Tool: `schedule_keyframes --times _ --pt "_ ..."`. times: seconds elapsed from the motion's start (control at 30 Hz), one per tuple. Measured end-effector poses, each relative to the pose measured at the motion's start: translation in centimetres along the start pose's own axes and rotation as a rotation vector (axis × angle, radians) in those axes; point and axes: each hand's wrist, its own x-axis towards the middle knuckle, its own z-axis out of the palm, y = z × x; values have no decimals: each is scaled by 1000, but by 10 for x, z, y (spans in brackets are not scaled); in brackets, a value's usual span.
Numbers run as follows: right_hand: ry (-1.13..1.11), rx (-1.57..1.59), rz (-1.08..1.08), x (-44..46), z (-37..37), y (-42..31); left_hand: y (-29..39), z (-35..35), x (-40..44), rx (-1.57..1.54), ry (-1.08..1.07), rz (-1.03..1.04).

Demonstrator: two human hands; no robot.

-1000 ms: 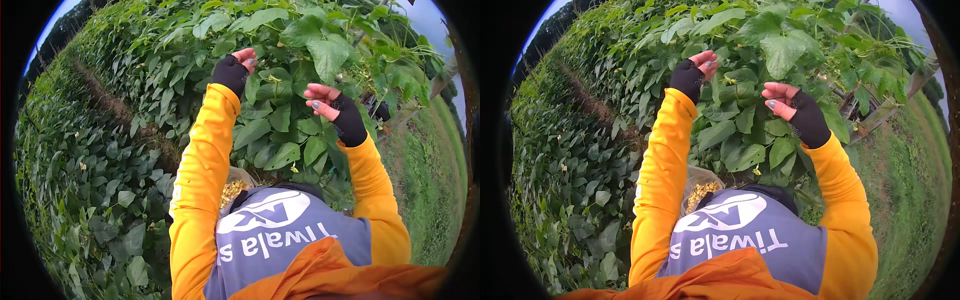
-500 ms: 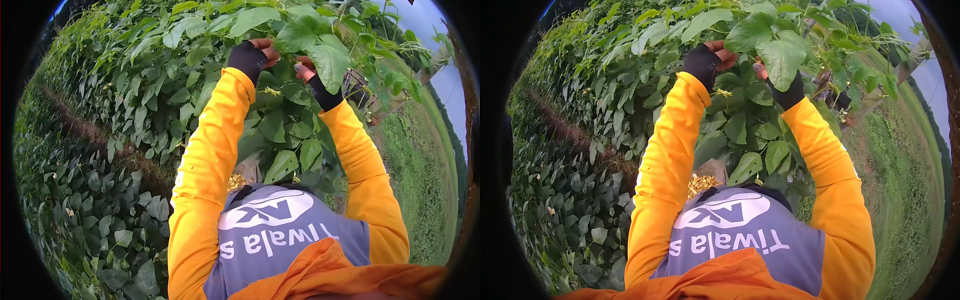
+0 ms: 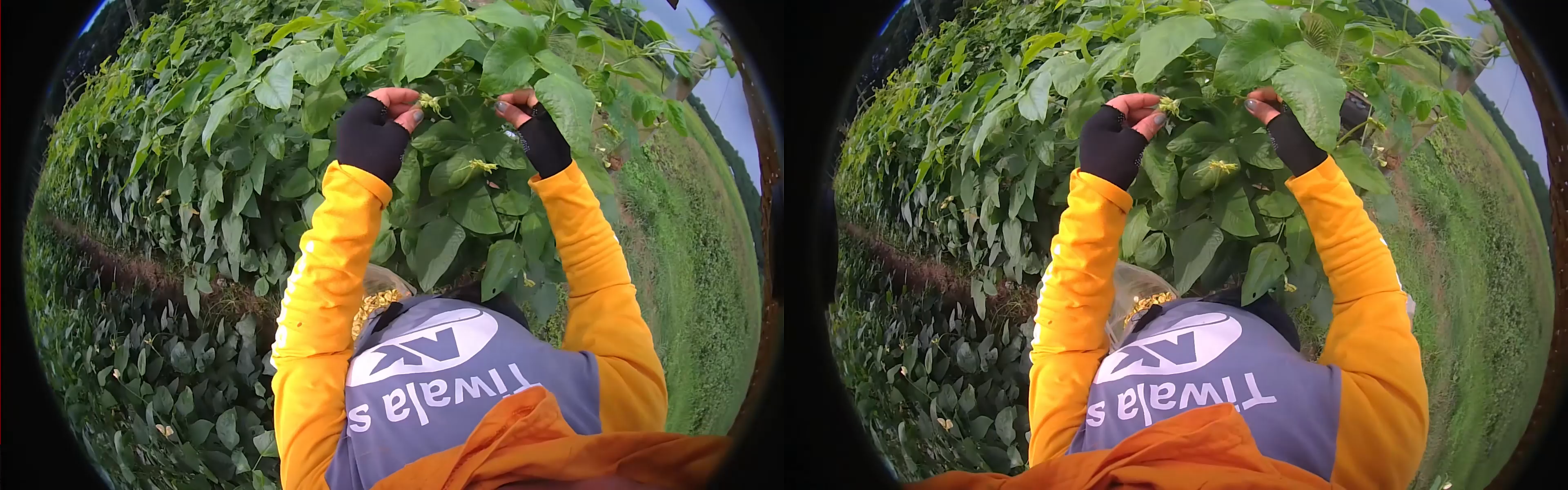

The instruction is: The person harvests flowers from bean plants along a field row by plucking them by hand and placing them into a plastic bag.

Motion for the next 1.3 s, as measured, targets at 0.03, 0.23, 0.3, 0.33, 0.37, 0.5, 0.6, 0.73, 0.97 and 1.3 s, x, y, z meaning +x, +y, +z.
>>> schedule_keyframes --times 0.03,0.23,0.3,0.33,0.37,0.5,0.6,0.73,0.97,1.3 --pt "8 -5 8 -3 3 -7 2 -9 -3 18 -29 6" --pt "63 -131 180 -15 19 -38 7 -57 -34 193 -65 -19" --pt "53 -62 204 -15 19 -34 3 -70 -41 182 -71 -4" --pt "62 48 232 -16 22 -35 1 -73 -44 176 -73 5" --pt "73 158 258 -17 23 -36 0 -76 -47 168 -81 0" --pt "47 604 357 -19 26 -34 9 -81 -56 213 -123 1" --pt "93 597 350 -17 29 -29 14 -87 -68 229 -191 -3" --pt "125 632 335 -14 29 -27 7 -105 -96 378 -423 -25" --pt "83 771 295 -6 20 -2 -85 -121 -178 1073 -1046 -272" --pt "176 340 359 -9 20 1 -97 -144 -212 816 -801 -276"
